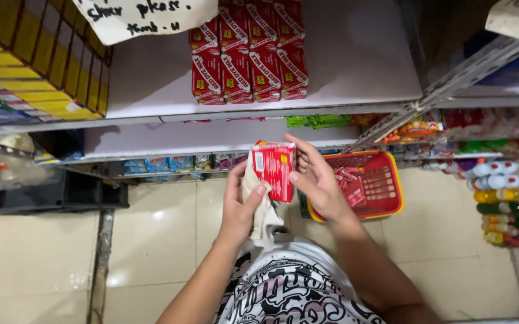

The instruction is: Wiping down boxes of red dye wax and matches on a store shelf with a cloth.

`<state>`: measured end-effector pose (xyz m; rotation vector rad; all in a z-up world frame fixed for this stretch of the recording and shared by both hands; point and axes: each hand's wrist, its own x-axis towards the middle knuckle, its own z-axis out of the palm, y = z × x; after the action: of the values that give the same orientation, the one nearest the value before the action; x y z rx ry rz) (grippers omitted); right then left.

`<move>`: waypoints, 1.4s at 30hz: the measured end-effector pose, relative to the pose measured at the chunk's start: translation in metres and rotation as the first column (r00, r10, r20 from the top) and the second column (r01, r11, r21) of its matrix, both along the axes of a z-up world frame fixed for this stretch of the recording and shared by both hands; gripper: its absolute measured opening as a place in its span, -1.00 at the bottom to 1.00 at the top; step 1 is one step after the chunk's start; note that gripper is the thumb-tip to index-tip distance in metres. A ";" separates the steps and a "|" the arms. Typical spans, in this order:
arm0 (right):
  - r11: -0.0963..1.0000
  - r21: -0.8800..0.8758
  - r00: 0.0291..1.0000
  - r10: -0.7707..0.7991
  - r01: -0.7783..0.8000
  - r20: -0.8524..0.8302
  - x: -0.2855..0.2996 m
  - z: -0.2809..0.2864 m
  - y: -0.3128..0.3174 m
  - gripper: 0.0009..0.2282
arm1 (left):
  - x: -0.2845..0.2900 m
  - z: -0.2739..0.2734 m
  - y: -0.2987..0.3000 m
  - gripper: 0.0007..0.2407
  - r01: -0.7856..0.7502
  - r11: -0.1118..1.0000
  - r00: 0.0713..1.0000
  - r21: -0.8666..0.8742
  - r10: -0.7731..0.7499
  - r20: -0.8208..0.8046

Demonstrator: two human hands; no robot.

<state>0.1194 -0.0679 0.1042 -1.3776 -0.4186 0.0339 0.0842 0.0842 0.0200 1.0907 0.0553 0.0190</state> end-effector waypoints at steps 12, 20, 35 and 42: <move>0.959 -0.240 0.849 -0.003 0.153 0.529 0.015 -0.024 -0.039 -0.71 | 0.007 -0.005 -0.010 -0.52 -0.603 0.669 0.779 0.435 0.377 0.501; 0.960 -0.169 0.838 -0.101 0.224 0.537 0.013 -0.060 -0.006 -0.72 | 0.001 0.000 0.004 -0.38 -0.097 0.995 0.992 -0.011 0.098 0.079; 0.837 -0.211 0.699 -0.253 0.505 0.669 0.108 -0.072 0.086 -0.71 | 0.015 -0.020 0.068 -0.45 0.013 1.000 0.990 -0.021 -0.016 -0.140; 0.775 -0.429 0.846 -0.245 0.464 0.473 0.174 -0.089 0.121 -0.74 | 0.005 -0.022 0.082 -0.62 0.104 0.991 0.952 -0.080 -0.122 -0.282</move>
<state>0.2935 0.0531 0.0157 -2.0157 -0.4890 -0.4960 0.0893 0.1659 -0.0017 1.0238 0.2529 -0.2435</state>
